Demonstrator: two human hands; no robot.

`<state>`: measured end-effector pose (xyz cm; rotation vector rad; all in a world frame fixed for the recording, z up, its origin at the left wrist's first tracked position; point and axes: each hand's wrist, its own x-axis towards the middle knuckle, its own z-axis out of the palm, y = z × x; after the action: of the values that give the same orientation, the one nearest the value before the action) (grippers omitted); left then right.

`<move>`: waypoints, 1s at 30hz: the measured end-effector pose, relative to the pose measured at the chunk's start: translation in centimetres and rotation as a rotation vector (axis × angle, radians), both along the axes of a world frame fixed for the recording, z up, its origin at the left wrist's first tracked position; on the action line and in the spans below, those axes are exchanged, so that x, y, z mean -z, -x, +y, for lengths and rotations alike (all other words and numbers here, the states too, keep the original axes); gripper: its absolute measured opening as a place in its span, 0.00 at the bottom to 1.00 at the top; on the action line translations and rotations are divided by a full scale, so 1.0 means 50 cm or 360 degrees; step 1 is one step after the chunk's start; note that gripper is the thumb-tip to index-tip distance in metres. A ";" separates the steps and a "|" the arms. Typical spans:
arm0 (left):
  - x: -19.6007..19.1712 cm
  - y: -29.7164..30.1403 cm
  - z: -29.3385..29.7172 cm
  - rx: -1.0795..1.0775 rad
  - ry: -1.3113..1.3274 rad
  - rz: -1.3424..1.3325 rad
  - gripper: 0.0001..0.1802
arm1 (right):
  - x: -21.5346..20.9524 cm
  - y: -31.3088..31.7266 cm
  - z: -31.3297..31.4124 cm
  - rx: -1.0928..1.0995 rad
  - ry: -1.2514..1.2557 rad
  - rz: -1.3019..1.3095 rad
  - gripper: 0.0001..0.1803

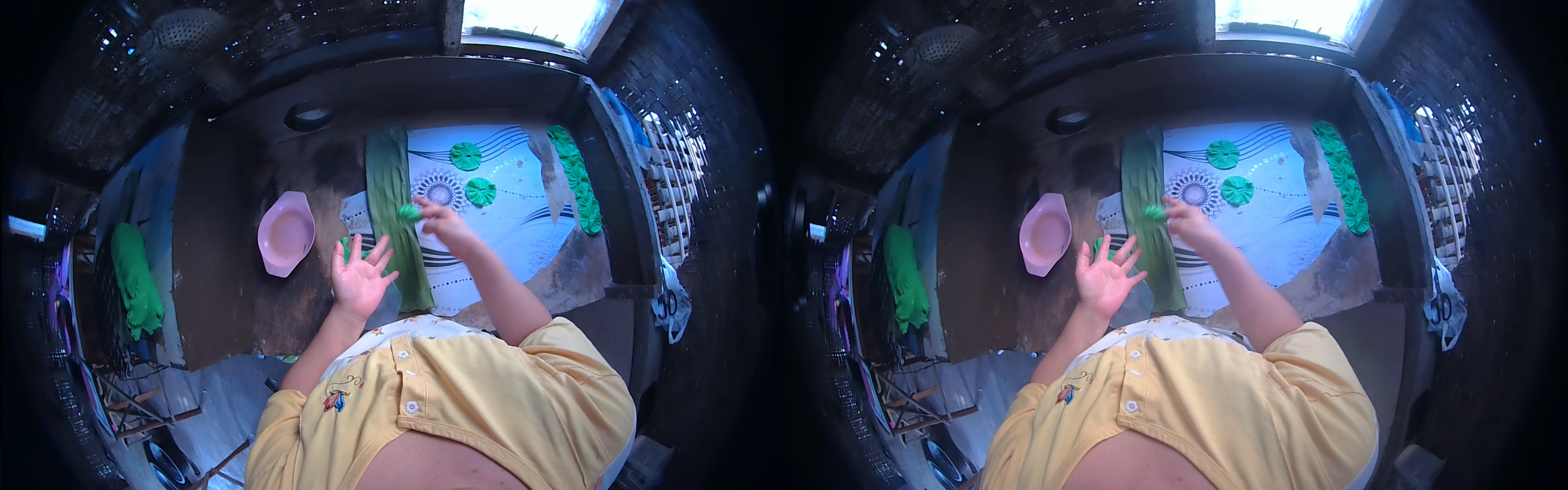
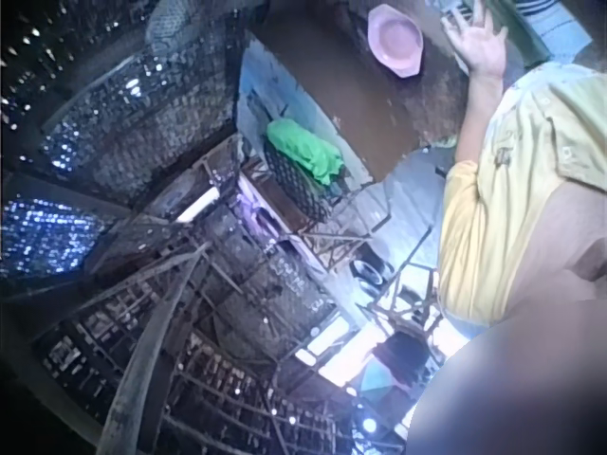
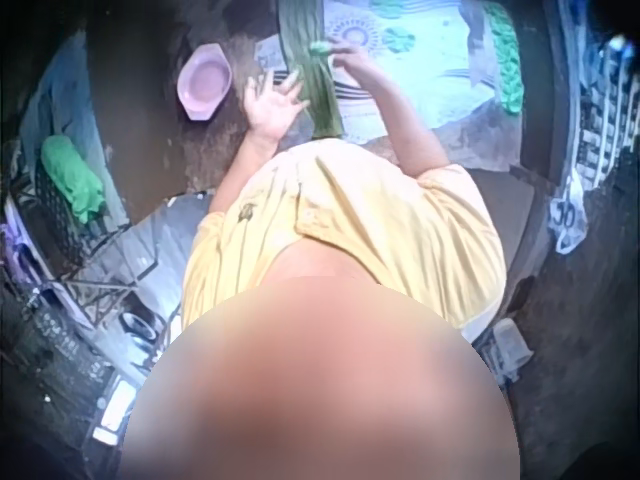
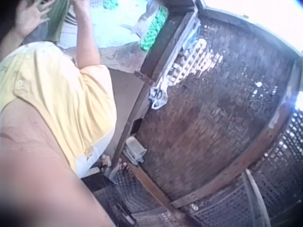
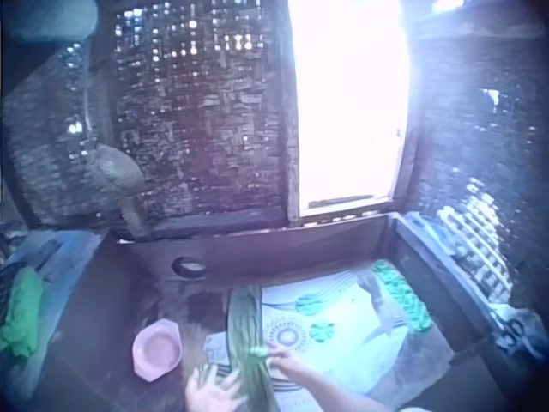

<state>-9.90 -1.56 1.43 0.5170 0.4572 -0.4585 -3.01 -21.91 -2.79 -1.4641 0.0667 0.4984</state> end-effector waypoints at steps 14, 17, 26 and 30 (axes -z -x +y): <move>0.014 -0.019 0.001 0.0111 -0.0136 0.0109 0.41 | 0.072 -0.221 -0.196 0.0590 0.1959 -0.0144 0.32; 0.020 -0.024 0.004 0.0115 -0.0118 0.0116 0.41 | 0.097 -0.230 -0.182 0.0745 0.2074 -0.0240 0.32; 0.038 -0.038 0.006 0.0030 -0.0041 0.0177 0.31 | 0.094 -0.261 -0.143 0.1017 0.1668 -0.0679 0.34; 0.073 -0.071 0.003 -0.0084 0.0177 0.0194 0.29 | 0.003 -0.217 -0.041 0.0746 0.1107 -0.0809 0.34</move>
<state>-6.33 -1.40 -2.22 0.3702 0.5577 -0.4632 7.84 -23.97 -2.92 -2.1346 0.1863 -0.3283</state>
